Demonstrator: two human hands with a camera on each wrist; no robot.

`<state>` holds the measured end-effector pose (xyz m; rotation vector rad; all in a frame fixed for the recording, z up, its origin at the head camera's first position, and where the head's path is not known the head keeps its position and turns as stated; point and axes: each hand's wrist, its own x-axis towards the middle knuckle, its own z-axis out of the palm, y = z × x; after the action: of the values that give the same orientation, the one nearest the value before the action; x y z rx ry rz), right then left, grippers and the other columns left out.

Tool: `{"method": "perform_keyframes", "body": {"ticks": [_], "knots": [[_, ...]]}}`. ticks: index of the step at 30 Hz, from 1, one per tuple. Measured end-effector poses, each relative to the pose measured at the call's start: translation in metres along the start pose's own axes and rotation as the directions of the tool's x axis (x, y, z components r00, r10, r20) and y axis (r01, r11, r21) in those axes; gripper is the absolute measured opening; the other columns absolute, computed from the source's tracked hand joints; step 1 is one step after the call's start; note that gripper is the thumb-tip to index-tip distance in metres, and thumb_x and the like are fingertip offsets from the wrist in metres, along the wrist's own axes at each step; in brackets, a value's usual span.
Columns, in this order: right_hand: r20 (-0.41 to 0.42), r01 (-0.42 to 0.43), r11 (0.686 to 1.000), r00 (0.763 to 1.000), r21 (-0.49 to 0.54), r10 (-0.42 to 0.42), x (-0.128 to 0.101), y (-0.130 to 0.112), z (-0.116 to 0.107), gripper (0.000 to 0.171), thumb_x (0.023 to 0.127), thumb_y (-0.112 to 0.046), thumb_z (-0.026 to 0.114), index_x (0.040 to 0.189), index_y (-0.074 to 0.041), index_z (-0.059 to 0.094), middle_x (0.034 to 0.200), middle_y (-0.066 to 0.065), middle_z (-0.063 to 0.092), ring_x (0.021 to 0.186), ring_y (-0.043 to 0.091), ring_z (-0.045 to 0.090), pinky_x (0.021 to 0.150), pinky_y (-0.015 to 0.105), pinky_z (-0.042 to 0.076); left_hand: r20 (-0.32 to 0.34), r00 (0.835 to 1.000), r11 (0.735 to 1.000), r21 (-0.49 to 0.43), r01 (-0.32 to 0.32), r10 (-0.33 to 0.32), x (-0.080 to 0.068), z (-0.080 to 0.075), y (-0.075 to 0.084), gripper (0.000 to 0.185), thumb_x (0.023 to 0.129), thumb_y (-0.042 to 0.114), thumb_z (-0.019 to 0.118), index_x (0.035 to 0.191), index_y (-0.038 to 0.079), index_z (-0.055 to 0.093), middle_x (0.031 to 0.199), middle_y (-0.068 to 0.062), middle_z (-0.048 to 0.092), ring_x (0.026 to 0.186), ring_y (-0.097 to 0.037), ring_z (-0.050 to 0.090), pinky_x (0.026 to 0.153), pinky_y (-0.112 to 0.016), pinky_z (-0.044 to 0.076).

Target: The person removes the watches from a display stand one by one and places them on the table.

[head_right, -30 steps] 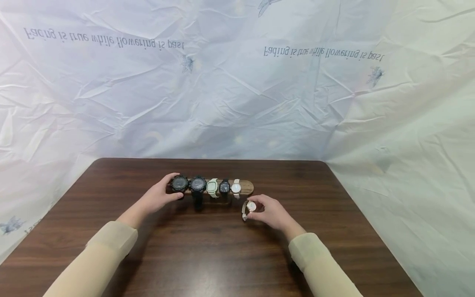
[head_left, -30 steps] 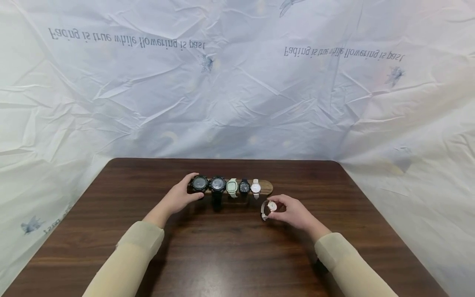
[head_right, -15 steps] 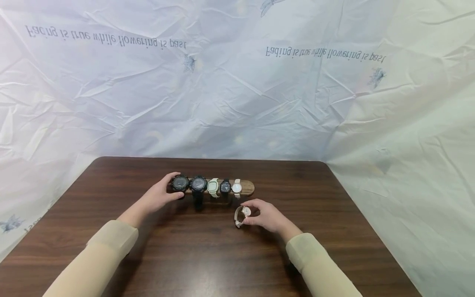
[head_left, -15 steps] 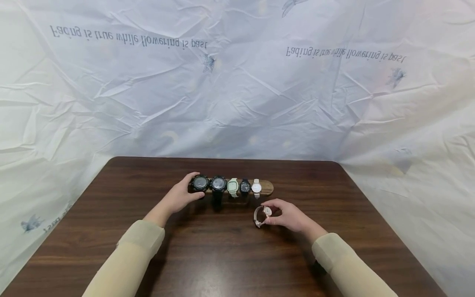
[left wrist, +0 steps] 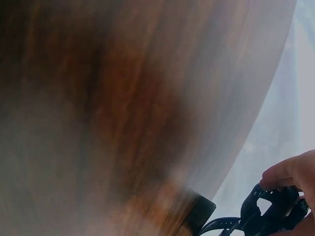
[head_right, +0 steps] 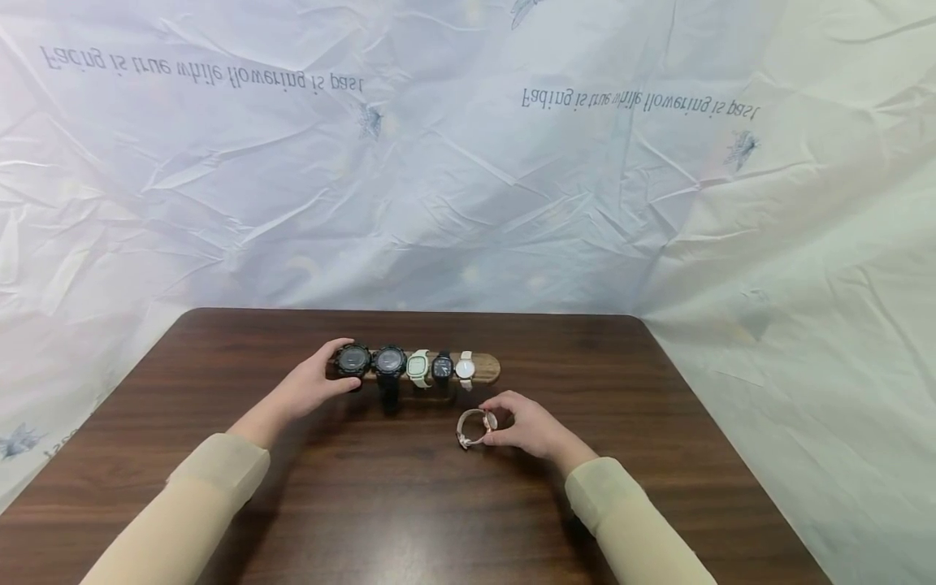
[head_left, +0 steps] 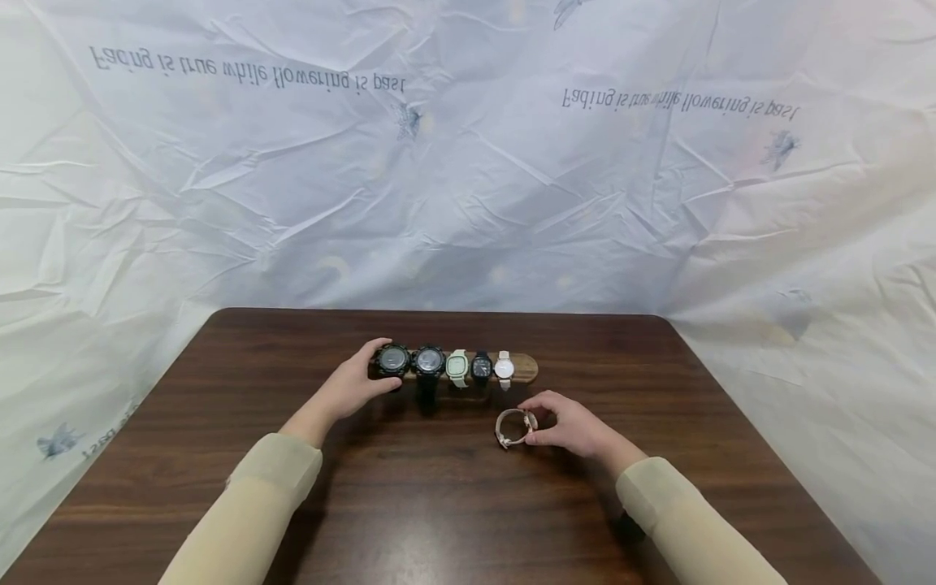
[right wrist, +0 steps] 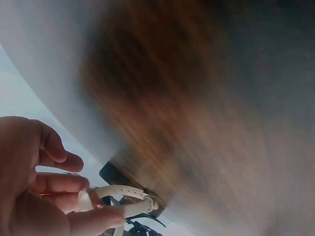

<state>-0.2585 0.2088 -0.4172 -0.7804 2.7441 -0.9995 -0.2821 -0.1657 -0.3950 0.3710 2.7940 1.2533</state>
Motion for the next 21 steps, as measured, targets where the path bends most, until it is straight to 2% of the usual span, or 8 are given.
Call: {"method": "perform_keyframes", "body": {"ticks": [7,13,21], "knots": [[0.054,-0.052,0.998,0.997,0.023,0.051,-0.0015,-0.0013,-0.0012,0.046,0.067,-0.039,0.072,0.107,-0.022,0.056,0.092,-0.009,0.053,0.086,0.012,0.051,0.073,0.032,0.041,0.005,1.0,1.0,-0.001,0.012,-0.012,0.0007,-0.0007,-0.0006,0.076,0.073,0.051,0.06,0.135,0.03,0.022,0.133,-0.006,0.034,0.117,-0.029,0.037,0.084,-0.05,0.036],[0.078,-0.088,0.996,0.993,0.012,0.087,-0.0017,-0.0002,-0.0021,0.043,0.067,-0.04,0.072,0.104,-0.027,0.055,0.091,-0.008,0.052,0.084,0.012,0.049,0.071,0.032,0.04,0.008,1.0,1.0,0.003,0.004,-0.004,0.0009,-0.0026,-0.0005,0.078,0.073,0.052,0.06,0.136,0.027,0.022,0.131,-0.008,0.036,0.115,-0.031,0.038,0.082,-0.05,0.037],[0.095,-0.08,0.997,0.992,-0.017,0.082,-0.0018,0.0035,-0.0007,0.042,0.067,-0.041,0.072,0.102,-0.025,0.056,0.093,-0.011,0.053,0.086,0.011,0.049,0.074,0.033,0.04,0.008,1.0,1.0,0.015,-0.013,0.013,0.002,-0.0041,0.0012,0.078,0.073,0.051,0.061,0.135,0.024,0.023,0.129,-0.008,0.037,0.115,-0.029,0.039,0.083,-0.049,0.036]]}}
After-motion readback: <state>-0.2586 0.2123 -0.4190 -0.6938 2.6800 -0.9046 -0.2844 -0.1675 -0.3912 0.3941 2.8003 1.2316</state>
